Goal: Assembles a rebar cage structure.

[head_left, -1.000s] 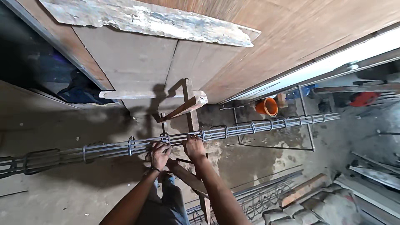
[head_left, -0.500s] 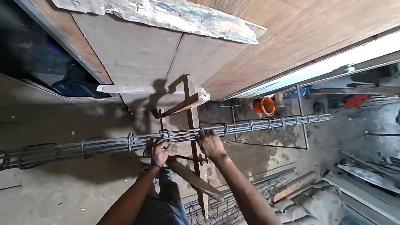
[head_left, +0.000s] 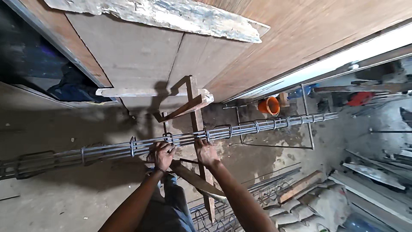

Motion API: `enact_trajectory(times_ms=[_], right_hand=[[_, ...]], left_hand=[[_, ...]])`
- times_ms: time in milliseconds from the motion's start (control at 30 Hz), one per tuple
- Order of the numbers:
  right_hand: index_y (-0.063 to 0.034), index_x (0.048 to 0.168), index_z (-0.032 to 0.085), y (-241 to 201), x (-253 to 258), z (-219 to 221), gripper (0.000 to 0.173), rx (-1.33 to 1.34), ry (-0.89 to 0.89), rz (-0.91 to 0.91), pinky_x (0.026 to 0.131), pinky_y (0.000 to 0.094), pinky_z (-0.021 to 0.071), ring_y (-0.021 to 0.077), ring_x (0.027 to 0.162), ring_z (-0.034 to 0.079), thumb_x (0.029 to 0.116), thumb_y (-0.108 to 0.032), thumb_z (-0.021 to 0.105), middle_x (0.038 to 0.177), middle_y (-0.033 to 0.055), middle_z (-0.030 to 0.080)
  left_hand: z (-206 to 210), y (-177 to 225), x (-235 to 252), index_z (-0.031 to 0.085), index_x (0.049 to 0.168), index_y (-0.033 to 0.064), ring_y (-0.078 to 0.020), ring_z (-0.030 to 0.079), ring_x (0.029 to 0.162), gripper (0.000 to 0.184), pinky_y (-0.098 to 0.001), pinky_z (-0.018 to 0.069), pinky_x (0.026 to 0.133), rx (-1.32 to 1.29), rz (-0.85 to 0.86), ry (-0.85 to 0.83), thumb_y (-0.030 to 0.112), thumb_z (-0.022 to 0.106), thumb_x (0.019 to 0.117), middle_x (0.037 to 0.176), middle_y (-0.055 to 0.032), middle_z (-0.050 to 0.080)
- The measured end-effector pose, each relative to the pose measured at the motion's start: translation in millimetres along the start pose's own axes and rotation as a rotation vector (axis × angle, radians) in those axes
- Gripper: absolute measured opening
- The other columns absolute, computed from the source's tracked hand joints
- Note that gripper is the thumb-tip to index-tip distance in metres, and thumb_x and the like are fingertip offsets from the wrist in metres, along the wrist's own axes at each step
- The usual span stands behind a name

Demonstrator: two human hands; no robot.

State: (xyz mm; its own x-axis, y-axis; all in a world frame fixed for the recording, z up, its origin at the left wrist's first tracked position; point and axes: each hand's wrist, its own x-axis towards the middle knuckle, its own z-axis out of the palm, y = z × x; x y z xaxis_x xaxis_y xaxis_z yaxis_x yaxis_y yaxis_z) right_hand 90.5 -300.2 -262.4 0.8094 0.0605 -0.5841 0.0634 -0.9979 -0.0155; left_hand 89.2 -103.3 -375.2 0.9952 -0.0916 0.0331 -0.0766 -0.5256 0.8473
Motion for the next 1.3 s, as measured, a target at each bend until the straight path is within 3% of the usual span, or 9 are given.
enact_trajectory(times_ms=[233, 367, 500, 600, 667, 767, 867, 1133, 1300], right_hand=[[-0.0161, 0.147, 0.054, -25, -6, -44, 0.042, 0.004, -0.094, 0.355, 0.105, 0.0594, 0.0433, 0.0414, 0.123, 0.061, 0.1071, -0.019, 0.041, 0.135, 0.0218, 0.063], [-0.0079, 0.122, 0.070, -31, -27, -55, 0.031, -0.008, -0.002, 0.433, 0.102, 0.0569, 0.0441, 0.0382, 0.115, 0.064, 0.1039, -0.017, 0.046, 0.127, 0.0203, 0.067], [-0.0011, 0.117, 0.073, -48, 3, -2, 0.030, 0.037, 0.152, 0.243, 0.108, 0.0550, 0.0432, 0.0372, 0.121, 0.064, 0.1002, -0.006, 0.048, 0.128, 0.0191, 0.068], [-0.0113, 0.131, 0.069, -70, -1, 40, 0.044, 0.104, 0.401, 0.228, 0.110, 0.0604, 0.0412, 0.0395, 0.133, 0.056, 0.0880, -0.021, 0.068, 0.141, 0.0175, 0.062], [-0.0114, 0.116, 0.075, -93, -13, 66, 0.033, 0.356, 0.575, 0.312, 0.096, 0.0577, 0.0514, 0.0393, 0.115, 0.066, 0.0830, -0.011, 0.072, 0.120, 0.0178, 0.070], [-0.0073, 0.134, 0.065, -114, -4, 107, 0.035, 0.865, 0.395, 0.548, 0.097, 0.0488, 0.0570, 0.0343, 0.116, 0.066, 0.1000, -0.011, 0.056, 0.128, 0.0188, 0.066], [-0.0110, 0.150, 0.052, -107, 23, 140, 0.050, 0.913, 0.374, 0.523, 0.103, 0.0484, 0.0536, 0.0362, 0.129, 0.060, 0.1001, -0.011, 0.054, 0.149, 0.0201, 0.053], [-0.0087, 0.131, 0.070, -88, 69, 131, 0.039, 0.622, 0.230, 0.337, 0.117, 0.0614, 0.0314, 0.0483, 0.143, 0.043, 0.1015, -0.023, 0.048, 0.147, 0.0298, 0.053], [-0.0202, 0.122, 0.076, -107, 54, 138, 0.030, 0.585, 0.354, 0.499, 0.102, 0.0634, 0.0443, 0.0480, 0.125, 0.057, 0.0962, -0.020, 0.060, 0.131, 0.0287, 0.062]], left_hand=[[1, -1, 1, 0.080, 0.081, 0.0134, -0.0236, 0.070, 0.100, 0.016, -0.0435, 0.0506, 0.098, 0.028, 0.015, 0.012, 0.028, 0.075, 0.0855, 0.093, -0.0031, 0.077], [0, -2, 2, 0.079, 0.079, 0.0143, -0.0219, 0.069, 0.100, 0.017, -0.0407, 0.0512, 0.098, 0.026, 0.027, 0.011, 0.029, 0.075, 0.0866, 0.091, -0.0015, 0.077], [0, -1, 1, 0.080, 0.081, 0.0127, -0.0230, 0.070, 0.101, 0.014, -0.0409, 0.0517, 0.097, 0.049, 0.037, 0.012, 0.025, 0.075, 0.0844, 0.092, -0.0032, 0.077], [-4, 4, 4, 0.079, 0.079, 0.0113, -0.0240, 0.070, 0.098, 0.013, -0.0431, 0.0510, 0.097, 0.078, 0.035, 0.007, 0.022, 0.074, 0.0827, 0.091, -0.0043, 0.077], [-6, 6, 5, 0.079, 0.079, 0.0112, -0.0239, 0.070, 0.097, 0.014, -0.0438, 0.0508, 0.096, 0.086, 0.033, 0.009, 0.023, 0.074, 0.0833, 0.091, -0.0043, 0.077], [-4, 4, 4, 0.081, 0.081, 0.0133, -0.0206, 0.069, 0.098, 0.012, -0.0399, 0.0504, 0.097, 0.075, 0.015, 0.009, 0.025, 0.078, 0.0819, 0.092, -0.0016, 0.077], [-5, 6, 5, 0.081, 0.080, 0.0130, -0.0190, 0.069, 0.099, 0.011, -0.0391, 0.0496, 0.098, 0.076, 0.019, -0.005, 0.024, 0.079, 0.0808, 0.093, -0.0015, 0.077], [-5, 10, -2, 0.081, 0.085, 0.0093, -0.0187, 0.070, 0.099, 0.014, -0.0379, 0.0512, 0.098, 0.143, 0.053, 0.010, 0.023, 0.081, 0.0819, 0.095, -0.0051, 0.077], [0, -5, -5, 0.080, 0.081, 0.0101, -0.0165, 0.070, 0.094, 0.013, -0.0363, 0.0495, 0.096, 0.153, 0.223, 0.075, 0.023, 0.080, 0.0830, 0.092, -0.0045, 0.077]])
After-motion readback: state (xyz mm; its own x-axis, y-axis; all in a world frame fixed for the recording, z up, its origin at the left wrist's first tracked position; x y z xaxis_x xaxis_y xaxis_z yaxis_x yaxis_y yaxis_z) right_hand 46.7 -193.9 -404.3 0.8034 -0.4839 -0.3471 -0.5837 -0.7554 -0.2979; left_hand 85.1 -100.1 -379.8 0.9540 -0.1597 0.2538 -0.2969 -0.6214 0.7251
